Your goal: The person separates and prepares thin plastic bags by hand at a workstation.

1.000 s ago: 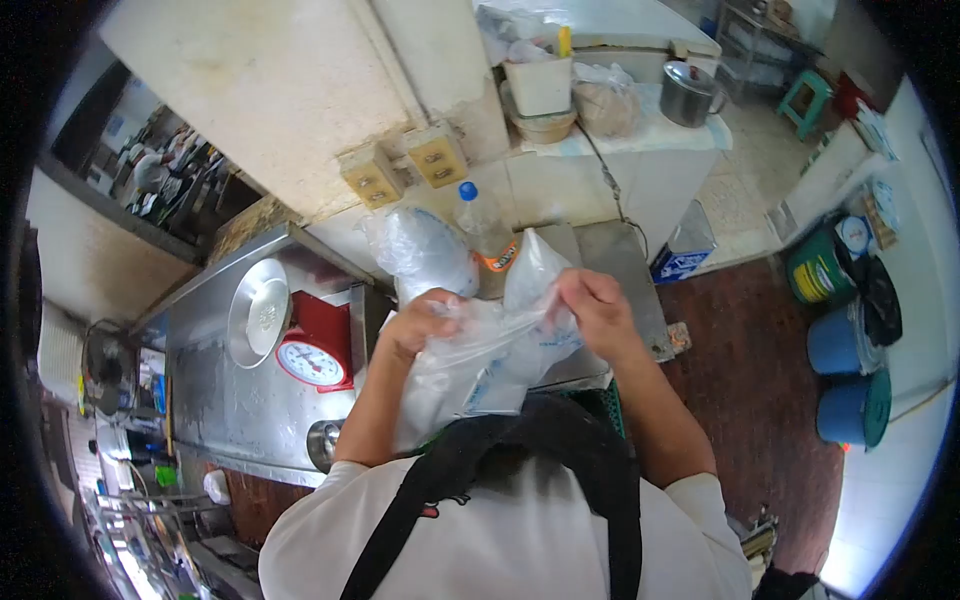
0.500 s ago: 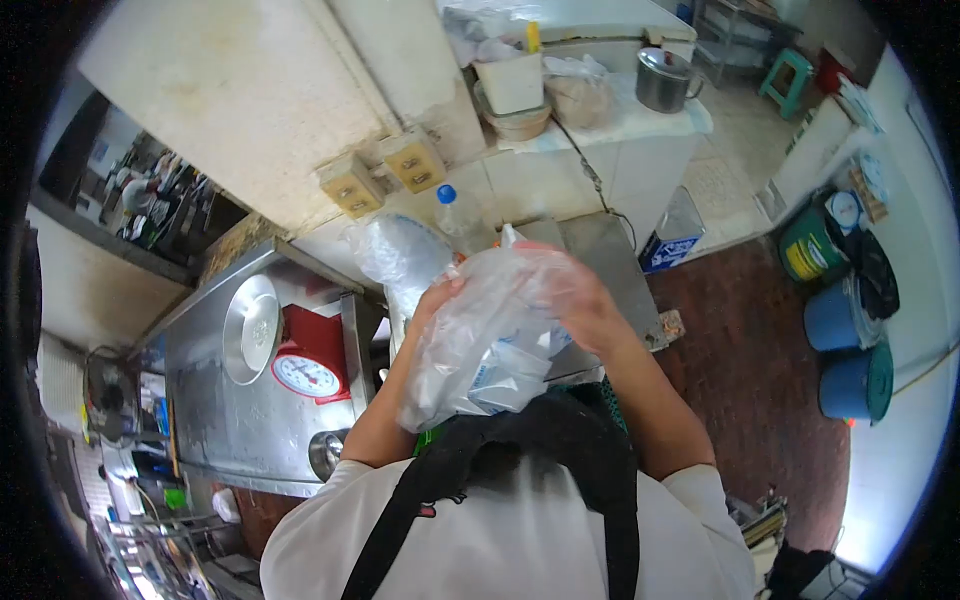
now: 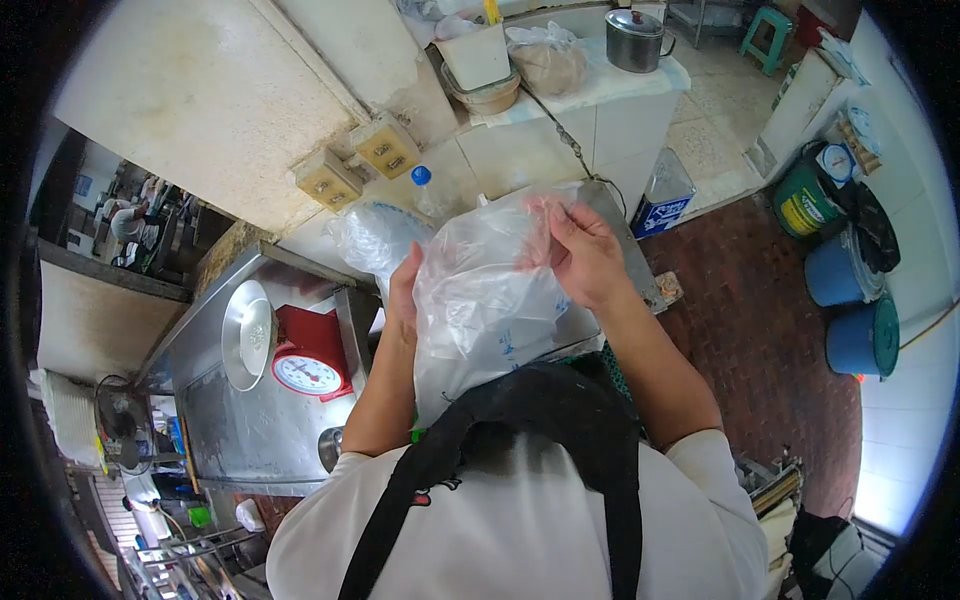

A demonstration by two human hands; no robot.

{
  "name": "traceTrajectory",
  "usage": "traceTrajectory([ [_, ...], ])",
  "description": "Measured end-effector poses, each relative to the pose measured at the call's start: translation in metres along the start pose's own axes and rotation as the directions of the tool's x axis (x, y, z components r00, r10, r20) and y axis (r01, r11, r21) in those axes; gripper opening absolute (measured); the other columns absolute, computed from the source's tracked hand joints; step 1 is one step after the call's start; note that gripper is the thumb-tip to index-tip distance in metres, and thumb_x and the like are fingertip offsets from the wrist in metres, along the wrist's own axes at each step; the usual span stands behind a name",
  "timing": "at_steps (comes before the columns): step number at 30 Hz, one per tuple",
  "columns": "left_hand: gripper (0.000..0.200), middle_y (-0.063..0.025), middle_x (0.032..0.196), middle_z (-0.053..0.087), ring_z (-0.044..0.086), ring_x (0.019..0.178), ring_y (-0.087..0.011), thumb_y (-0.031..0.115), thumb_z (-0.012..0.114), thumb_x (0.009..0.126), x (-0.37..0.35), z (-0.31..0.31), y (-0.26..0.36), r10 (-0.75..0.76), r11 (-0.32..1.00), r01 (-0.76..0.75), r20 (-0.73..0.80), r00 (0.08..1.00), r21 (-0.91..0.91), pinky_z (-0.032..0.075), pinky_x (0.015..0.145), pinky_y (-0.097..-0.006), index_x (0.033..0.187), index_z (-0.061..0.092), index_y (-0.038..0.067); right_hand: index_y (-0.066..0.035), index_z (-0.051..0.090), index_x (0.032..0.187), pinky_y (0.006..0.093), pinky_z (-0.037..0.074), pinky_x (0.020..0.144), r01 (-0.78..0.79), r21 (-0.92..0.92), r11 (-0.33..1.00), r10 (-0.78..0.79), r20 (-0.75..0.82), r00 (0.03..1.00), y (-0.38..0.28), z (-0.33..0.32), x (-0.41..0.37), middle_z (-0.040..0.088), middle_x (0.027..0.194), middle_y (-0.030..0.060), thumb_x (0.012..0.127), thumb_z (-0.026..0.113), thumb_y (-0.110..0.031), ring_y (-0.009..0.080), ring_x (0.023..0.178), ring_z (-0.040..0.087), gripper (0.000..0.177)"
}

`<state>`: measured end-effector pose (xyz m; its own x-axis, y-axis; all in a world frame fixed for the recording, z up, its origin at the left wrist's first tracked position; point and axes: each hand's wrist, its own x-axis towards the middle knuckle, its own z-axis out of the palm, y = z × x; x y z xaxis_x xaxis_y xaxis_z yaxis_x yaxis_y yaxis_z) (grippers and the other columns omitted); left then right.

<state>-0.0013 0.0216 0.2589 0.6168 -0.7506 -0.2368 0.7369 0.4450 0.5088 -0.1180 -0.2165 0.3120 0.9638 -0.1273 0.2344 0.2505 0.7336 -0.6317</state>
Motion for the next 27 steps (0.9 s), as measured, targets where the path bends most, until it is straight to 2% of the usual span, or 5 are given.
traceTrajectory([
  [9, 0.030, -0.0111, 0.098, 0.067, 0.067, 0.090, -0.0221, 0.030, 0.071, 0.088, 0.009, -0.011, 0.024, 0.181, 0.964, -0.232, 0.324, 0.928, 0.126, 0.055, 0.082, -0.0367, 0.100, 0.062, 0.004, -0.008, 0.057, 0.132, 0.0234, 0.047, 0.061, -0.222, -0.079, 0.972, 0.222, -0.007, 0.975, -0.002, -0.019, 0.014, 0.059, 0.078, 0.0007, 0.102, 0.053, -0.024, 0.0094, 0.070, 0.054, 0.035],
  [13, 0.032, -0.0089, 0.093, 0.066, 0.066, 0.083, -0.0187, 0.036, 0.066, 0.092, -0.018, 0.044, 0.040, 0.115, 0.986, -0.100, -0.112, 0.987, 0.134, 0.055, 0.076, -0.0348, 0.097, 0.064, 0.005, -0.002, 0.065, 0.114, 0.0256, 0.047, 0.064, -0.229, -0.458, 0.859, 0.323, 0.135, 0.937, -0.005, -0.036, -0.006, 0.065, 0.082, 0.0038, 0.101, 0.056, -0.028, 0.0113, 0.071, 0.057, 0.031],
  [16, 0.034, -0.0076, 0.092, 0.066, 0.065, 0.082, -0.0169, 0.038, 0.061, 0.095, -0.030, 0.084, 0.028, 0.051, 0.977, -0.008, -0.200, 0.978, 0.212, 0.055, 0.076, -0.0322, 0.098, 0.064, 0.004, -0.006, 0.065, 0.109, 0.0312, 0.053, 0.074, 0.103, -0.082, 0.991, -0.084, 0.211, 0.974, 0.003, -0.037, -0.001, 0.069, 0.096, 0.0061, 0.098, 0.058, -0.034, 0.0173, 0.085, 0.065, 0.031],
  [18, 0.032, -0.0068, 0.092, 0.066, 0.065, 0.083, -0.0164, 0.035, 0.061, 0.094, 0.000, 0.007, 0.034, 0.019, 0.810, 0.096, -0.190, 0.982, 0.579, 0.054, 0.078, -0.0307, 0.098, 0.065, 0.003, -0.008, 0.062, 0.120, 0.0303, 0.051, 0.069, 0.146, -0.031, 0.989, -0.145, 0.023, 0.989, -0.007, -0.024, 0.012, 0.068, 0.092, 0.0054, 0.098, 0.057, -0.035, 0.0152, 0.081, 0.063, 0.035],
  [27, 0.027, -0.0050, 0.092, 0.067, 0.064, 0.080, -0.0147, 0.025, 0.063, 0.091, 0.030, -0.042, 0.005, 0.015, 0.925, -0.004, -0.026, 1.000, 0.380, 0.052, 0.074, -0.0295, 0.102, 0.066, 0.001, -0.015, 0.039, 0.148, 0.0220, 0.042, 0.051, -0.214, -0.143, 0.966, 0.126, -0.465, 0.876, 0.050, -0.013, -0.002, 0.059, 0.093, 0.0007, 0.104, 0.046, -0.018, 0.0082, 0.063, 0.050, 0.045],
])
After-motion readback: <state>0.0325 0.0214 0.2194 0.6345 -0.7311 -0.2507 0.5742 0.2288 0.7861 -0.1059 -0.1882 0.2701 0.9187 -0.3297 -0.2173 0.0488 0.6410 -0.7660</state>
